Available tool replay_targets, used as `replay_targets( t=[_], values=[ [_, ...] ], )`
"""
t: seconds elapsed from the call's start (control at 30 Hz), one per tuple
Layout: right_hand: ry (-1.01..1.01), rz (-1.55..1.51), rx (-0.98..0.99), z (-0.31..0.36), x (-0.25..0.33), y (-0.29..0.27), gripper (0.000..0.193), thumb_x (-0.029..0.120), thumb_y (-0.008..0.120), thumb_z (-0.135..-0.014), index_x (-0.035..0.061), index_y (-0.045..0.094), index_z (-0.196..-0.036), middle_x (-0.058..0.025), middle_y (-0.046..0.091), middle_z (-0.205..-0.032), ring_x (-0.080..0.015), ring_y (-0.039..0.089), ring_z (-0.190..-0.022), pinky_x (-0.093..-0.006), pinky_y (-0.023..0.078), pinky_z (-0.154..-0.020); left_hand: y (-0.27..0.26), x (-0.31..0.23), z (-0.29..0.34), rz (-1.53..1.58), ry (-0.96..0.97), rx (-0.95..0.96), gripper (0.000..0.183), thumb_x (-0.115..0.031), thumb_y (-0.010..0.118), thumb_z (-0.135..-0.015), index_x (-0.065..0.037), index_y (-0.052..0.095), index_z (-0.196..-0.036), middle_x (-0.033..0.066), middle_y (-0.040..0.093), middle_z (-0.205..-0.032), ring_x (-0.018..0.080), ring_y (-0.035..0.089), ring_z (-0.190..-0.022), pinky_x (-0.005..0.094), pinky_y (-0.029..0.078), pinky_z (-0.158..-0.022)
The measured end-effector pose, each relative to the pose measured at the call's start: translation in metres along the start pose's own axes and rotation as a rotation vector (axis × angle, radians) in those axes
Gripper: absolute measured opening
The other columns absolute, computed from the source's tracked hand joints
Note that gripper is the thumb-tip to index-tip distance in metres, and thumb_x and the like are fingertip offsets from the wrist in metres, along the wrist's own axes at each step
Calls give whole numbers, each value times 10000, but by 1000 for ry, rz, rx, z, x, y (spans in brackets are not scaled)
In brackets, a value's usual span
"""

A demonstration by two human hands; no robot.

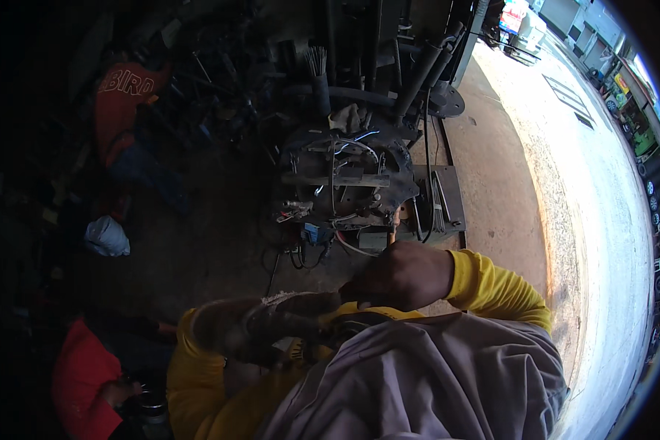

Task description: The person assembles a metal structure by aligning various metal parts and plates, using their hands and a locking clamp to secure pieces together.

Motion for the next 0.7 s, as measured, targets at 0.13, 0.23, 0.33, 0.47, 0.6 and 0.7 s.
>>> replay_targets(
  t=[0.13,0.23,0.33,0.47,0.6,0.7],
  values=[
    [167,389,-248,1,-8,5,542,213,672,-782,86,524,-1288,-172,645,-900,-298,646,-799,-384,523,-667,-7,49,2,203,-267,-491,457,-184,652,-875,-14,507,-1275,121,552,-1218,210,609,-1014,343,474,-867],
    [217,590,-403,-12,-5,25,623,239,655,-780,95,447,-1349,-168,636,-851,-285,651,-776,-379,520,-643,1,88,4,285,-450,-653,440,-177,652,-875,-3,518,-1257,116,575,-1206,174,611,-992,315,474,-854],
    [198,567,-317,-19,1,32,613,246,626,-792,77,435,-1349,-156,631,-782,-271,655,-701,-371,511,-572,14,85,5,158,-388,-365,407,-164,641,-876,-10,541,-1239,108,622,-1127,153,624,-953,293,484,-802],
    [316,277,186,-22,14,26,441,237,572,-828,93,554,-1245,-167,648,-815,-299,648,-727,-392,517,-612,6,22,-4,-253,-303,-112,445,-166,688,-810,-12,577,-1212,108,638,-1084,204,630,-956,322,490,-807],
    [105,198,-29,12,8,2,436,172,561,-812,86,563,-1240,-150,648,-741,-308,634,-639,-395,504,-560,-12,-11,20,-569,-469,-101,522,-134,738,-704,-5,598,-1190,131,637,-1096,237,612,-1027,360,479,-889],
    [149,-63,67,18,16,6,396,161,573,-838,86,578,-1226,-130,669,-811,-330,625,-666,-415,500,-578,-7,-17,43,-772,-223,27,487,-276,660,-847,3,563,-1234,161,642,-1074,289,623,-1042,343,549,-722]
  ],
)
Point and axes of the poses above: each hand's wrist, its own z-axis away from the middle knuckle, its own y-axis out of the palm, x = y × z, the point moved 3 cm from there along -z, towards the middle knuckle
